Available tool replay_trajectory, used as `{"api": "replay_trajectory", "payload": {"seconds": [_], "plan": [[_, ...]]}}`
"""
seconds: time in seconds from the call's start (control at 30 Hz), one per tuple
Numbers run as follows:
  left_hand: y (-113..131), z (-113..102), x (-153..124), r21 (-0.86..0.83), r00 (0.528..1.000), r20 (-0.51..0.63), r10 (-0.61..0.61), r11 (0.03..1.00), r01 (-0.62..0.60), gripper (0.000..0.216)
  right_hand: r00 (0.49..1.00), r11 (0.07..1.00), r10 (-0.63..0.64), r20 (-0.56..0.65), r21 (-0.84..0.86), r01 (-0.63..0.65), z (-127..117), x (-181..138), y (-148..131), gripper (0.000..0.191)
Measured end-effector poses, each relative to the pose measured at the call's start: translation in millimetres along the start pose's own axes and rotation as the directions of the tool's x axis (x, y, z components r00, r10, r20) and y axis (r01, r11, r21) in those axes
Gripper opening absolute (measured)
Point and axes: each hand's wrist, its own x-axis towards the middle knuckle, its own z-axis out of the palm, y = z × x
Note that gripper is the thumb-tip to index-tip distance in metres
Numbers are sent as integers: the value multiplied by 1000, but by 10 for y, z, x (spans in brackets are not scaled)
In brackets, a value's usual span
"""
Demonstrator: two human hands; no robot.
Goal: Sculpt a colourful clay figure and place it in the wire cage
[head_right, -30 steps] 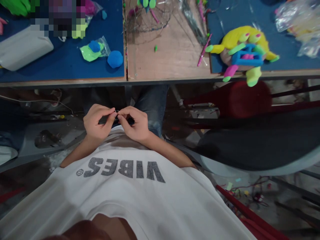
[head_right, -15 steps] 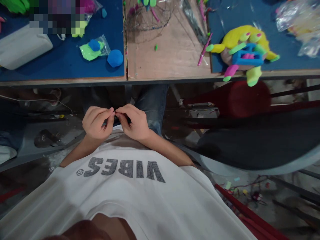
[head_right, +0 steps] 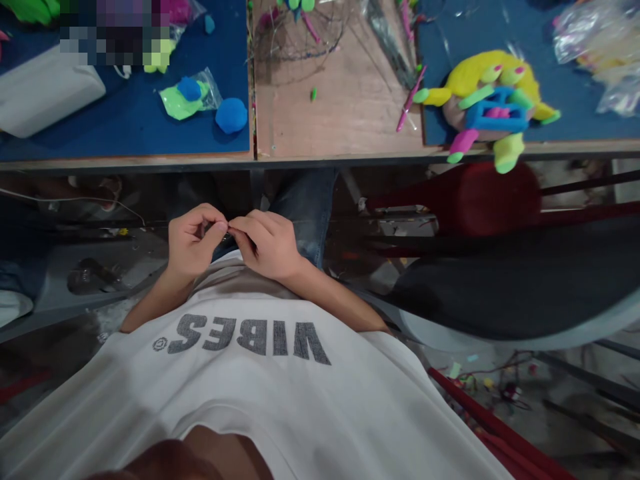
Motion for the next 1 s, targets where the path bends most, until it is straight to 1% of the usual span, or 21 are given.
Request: {"api": "replay_trajectory", "payload": {"seconds": [0.1, 0.2, 0.33, 0.4, 0.43, 0.5, 0.53, 0.57, 0.6, 0.63, 0.67, 0.7, 0.73, 0.77, 0.8, 0.83, 0.9, 0.97, 1.0], "plan": [[-9, 4, 20, -105, 995, 46, -86, 990, 90, 26, 1000, 1000, -17, 11, -17, 17, -3, 4, 5, 12], [0, 11, 41, -216, 980, 89, -179, 957, 195, 31, 999, 1000, -21, 26, -13, 21, 1, -10, 23, 10], [-29, 4, 71, -326, 951, 161, -262, 896, 302, 25, 999, 1000, -4, 52, -20, 5, 14, -58, 44, 13], [-56, -10, 90, -366, 926, 224, -303, 855, 368, 22, 998, 999, -29, 49, -18, 30, 21, -80, 50, 18], [-70, -17, 98, -376, 904, 267, -333, 828, 416, 22, 997, 999, -52, 48, -11, 53, 24, -86, 53, 20], [-92, -27, 102, -367, 856, 347, -384, 784, 501, 26, 996, 997, -77, 45, 5, 77, 27, -87, 57, 20], [-99, -27, 96, -350, 848, 355, -394, 785, 511, 28, 997, 998, -67, 43, 16, 66, 28, -81, 60, 19], [-102, -23, 83, -327, 865, 321, -385, 813, 483, 29, 998, 999, -43, 38, 29, 42, 28, -72, 62, 17], [-101, -15, 64, -292, 906, 241, -347, 865, 409, 30, 999, 999, -8, 32, 45, 7, 27, -62, 64, 14], [-95, -5, 41, -231, 953, 135, -273, 926, 298, 28, 999, 997, 31, 26, 64, -32, 26, -52, 67, 13], [-85, 5, 17, -132, 987, 31, -161, 978, 163, 25, 998, 994, 65, 21, 86, -67, 24, -44, 70, 12], [-71, 14, -7, -5, 999, -39, -21, 1000, 21, 20, 996, 990, 90, 21, 108, -92, 22, -39, 74, 12], [-57, 20, -27, 130, 991, -63, 120, 985, -111, 13, 994, 986, 111, 22, 127, -113, 19, -37, 77, 12], [-44, 23, -43, 251, 970, -47, 239, 943, -221, 7, 991, 982, 129, 22, 140, -130, 17, -38, 81, 11], [-35, 23, -54, 344, 944, -11, 329, 888, -305, 3, 990, 979, 142, 23, 147, -143, 14, -41, 85, 10], [-31, 19, -62, 413, 919, 23, 393, 834, -367, 6, 988, 977, 151, 25, 148, -153, 12, -44, 88, 10], [-41, 7, -71, 492, 884, 71, 462, 755, -434, 11, 987, 976, 161, 28, 143, -163, 8, -50, 93, 10], [-67, -7, -84, 537, 872, 106, 478, 711, -454, 15, 988, 977, 156, 25, 145, -158, 4, -48, 94, 10], [-82, -11, -92, 557, 875, 121, 469, 697, -451, 16, 988, 977, 151, 24, 149, -152, 2, -45, 94, 10]]}}
